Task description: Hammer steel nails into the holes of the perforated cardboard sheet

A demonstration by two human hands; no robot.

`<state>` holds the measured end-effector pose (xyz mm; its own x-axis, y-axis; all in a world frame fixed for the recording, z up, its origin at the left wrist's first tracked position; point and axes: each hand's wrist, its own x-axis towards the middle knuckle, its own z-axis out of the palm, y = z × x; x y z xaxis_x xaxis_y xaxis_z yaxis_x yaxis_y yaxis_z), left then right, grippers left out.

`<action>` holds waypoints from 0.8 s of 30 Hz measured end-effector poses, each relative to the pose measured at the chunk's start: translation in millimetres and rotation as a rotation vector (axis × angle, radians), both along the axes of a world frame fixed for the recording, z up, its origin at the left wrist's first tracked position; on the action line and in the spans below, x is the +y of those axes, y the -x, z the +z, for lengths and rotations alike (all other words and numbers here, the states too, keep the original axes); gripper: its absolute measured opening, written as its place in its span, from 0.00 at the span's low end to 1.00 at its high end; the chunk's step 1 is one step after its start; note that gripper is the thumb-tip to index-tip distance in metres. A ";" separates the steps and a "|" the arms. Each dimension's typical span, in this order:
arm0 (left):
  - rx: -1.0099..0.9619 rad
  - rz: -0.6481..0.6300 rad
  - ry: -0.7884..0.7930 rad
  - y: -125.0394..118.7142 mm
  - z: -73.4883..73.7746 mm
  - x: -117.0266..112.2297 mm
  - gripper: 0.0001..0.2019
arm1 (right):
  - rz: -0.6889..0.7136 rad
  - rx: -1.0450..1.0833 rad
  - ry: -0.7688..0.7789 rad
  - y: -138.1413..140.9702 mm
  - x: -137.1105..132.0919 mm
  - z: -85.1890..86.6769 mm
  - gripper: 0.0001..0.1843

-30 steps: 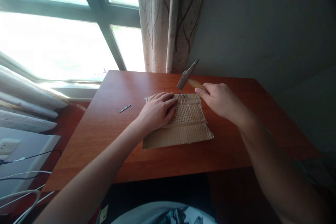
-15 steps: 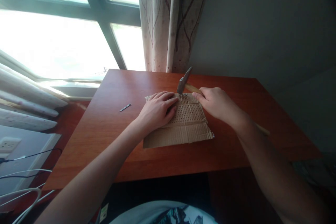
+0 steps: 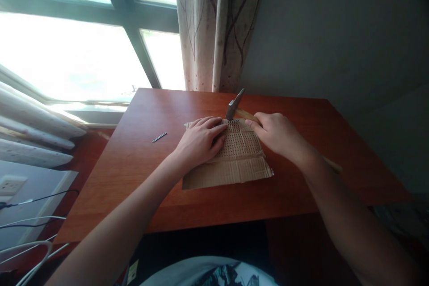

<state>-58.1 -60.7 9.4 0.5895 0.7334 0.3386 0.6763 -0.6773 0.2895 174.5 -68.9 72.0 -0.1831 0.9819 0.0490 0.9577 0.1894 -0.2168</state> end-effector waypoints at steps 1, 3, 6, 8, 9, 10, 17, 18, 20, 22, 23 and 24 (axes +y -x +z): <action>0.002 0.001 -0.001 -0.2 0.5 -0.1 0.20 | -0.004 0.029 -0.015 -0.3 -0.7 -0.2 0.19; 0.010 0.005 0.000 -0.6 1.7 -0.5 0.20 | -0.009 0.125 -0.076 -2.2 -2.5 -0.7 0.19; 0.029 0.011 0.006 -0.8 2.7 -0.8 0.20 | -0.024 0.394 -0.206 -7.8 -5.1 -4.3 0.19; 0.041 0.017 0.008 -0.7 2.3 -0.9 0.20 | -0.061 0.658 -0.274 -12.1 -6.0 -9.3 0.20; 0.044 0.019 0.008 -0.6 2.0 -1.0 0.20 | -0.083 0.795 -0.289 -14.0 -6.1 -12.4 0.20; 0.047 0.019 0.008 -0.5 1.8 -1.1 0.20 | -0.098 0.921 -0.296 -15.9 -5.8 -15.4 0.21; 0.086 0.030 0.028 -2.5 11.0 -3.0 0.19 | -0.096 1.267 -0.362 -25.2 -2.5 -28.8 0.24; 0.090 0.030 0.037 -3.0 12.8 -3.1 0.19 | -0.105 1.271 -0.364 -25.9 -2.6 -29.9 0.25; 0.092 0.028 0.057 -3.9 15.4 -2.9 0.19 | -0.122 1.267 -0.357 -27.0 -3.5 -32.1 0.26; 0.084 0.025 0.075 -4.2 16.3 -2.1 0.19 | -0.132 1.265 -0.353 -27.9 -4.6 -34.1 0.26; 0.071 0.031 0.076 -3.9 16.4 -1.5 0.19 | -0.134 1.271 -0.352 -28.3 -5.1 -34.9 0.26; 0.051 0.048 0.069 -3.1 16.3 -0.8 0.19 | -0.135 1.278 -0.350 -28.8 -5.4 -35.5 0.26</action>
